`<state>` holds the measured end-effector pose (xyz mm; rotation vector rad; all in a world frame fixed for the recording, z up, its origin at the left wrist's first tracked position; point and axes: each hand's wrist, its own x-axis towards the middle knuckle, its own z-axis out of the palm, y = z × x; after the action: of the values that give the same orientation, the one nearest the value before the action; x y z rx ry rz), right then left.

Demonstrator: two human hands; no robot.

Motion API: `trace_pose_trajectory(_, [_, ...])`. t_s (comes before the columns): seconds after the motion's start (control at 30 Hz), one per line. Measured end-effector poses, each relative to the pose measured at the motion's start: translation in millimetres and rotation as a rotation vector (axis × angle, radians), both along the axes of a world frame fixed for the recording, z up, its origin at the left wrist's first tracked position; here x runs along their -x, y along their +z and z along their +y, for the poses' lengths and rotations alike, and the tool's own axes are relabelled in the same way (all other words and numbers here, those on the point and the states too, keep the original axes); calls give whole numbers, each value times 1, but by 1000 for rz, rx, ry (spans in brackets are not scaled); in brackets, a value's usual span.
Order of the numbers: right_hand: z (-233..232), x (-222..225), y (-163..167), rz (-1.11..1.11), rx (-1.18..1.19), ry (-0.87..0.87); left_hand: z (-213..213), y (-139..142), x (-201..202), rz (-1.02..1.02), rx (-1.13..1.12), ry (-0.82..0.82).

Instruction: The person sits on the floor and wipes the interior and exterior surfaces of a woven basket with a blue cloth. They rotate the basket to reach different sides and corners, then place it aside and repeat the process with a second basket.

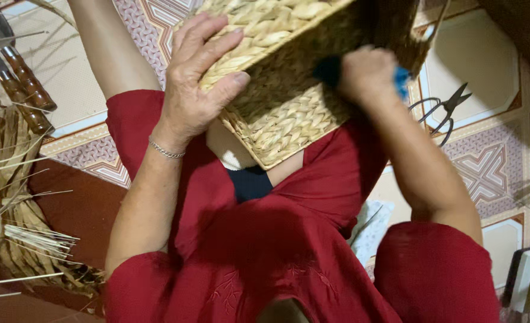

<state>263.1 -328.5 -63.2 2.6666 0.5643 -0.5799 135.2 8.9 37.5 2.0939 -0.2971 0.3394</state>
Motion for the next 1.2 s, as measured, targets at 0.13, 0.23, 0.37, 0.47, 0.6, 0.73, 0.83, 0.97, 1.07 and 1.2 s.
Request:
trace_pose_trajectory(0.13, [-20,-11,-9,-197,12,19,-4,-1,-5,4,11,9])
trace_pose_trajectory(0.23, [24,34,-24,-122,42,42,-7,0,-5,2,23,21])
trace_pose_trajectory(0.37, [96,107,-15,117,-277,145,-8,2,-2,-8,-3,24])
trace_pose_trajectory(0.47, [122,137,14,223,-438,282,-5,2,1,28,38,24])
trace_pose_trajectory(0.6, [113,109,31,441,-216,131,-1,1,3,56,43,31])
trace_pose_trajectory(0.73, [50,10,13,199,-55,-25,-1,-2,2,52,33,32])
trace_pose_trajectory(0.83, [-4,-28,-4,-71,-53,-90,-2,-3,-3,22,28,33])
trace_pose_trajectory(0.97, [-13,-10,-28,-292,-105,-51,-3,-3,-5,16,28,41])
trace_pose_trajectory(1.07, [41,47,-40,-83,-110,42,-4,-2,-5,2,6,32])
trace_pose_trajectory(1.2, [101,102,-17,111,-363,104,-5,0,-4,11,5,43])
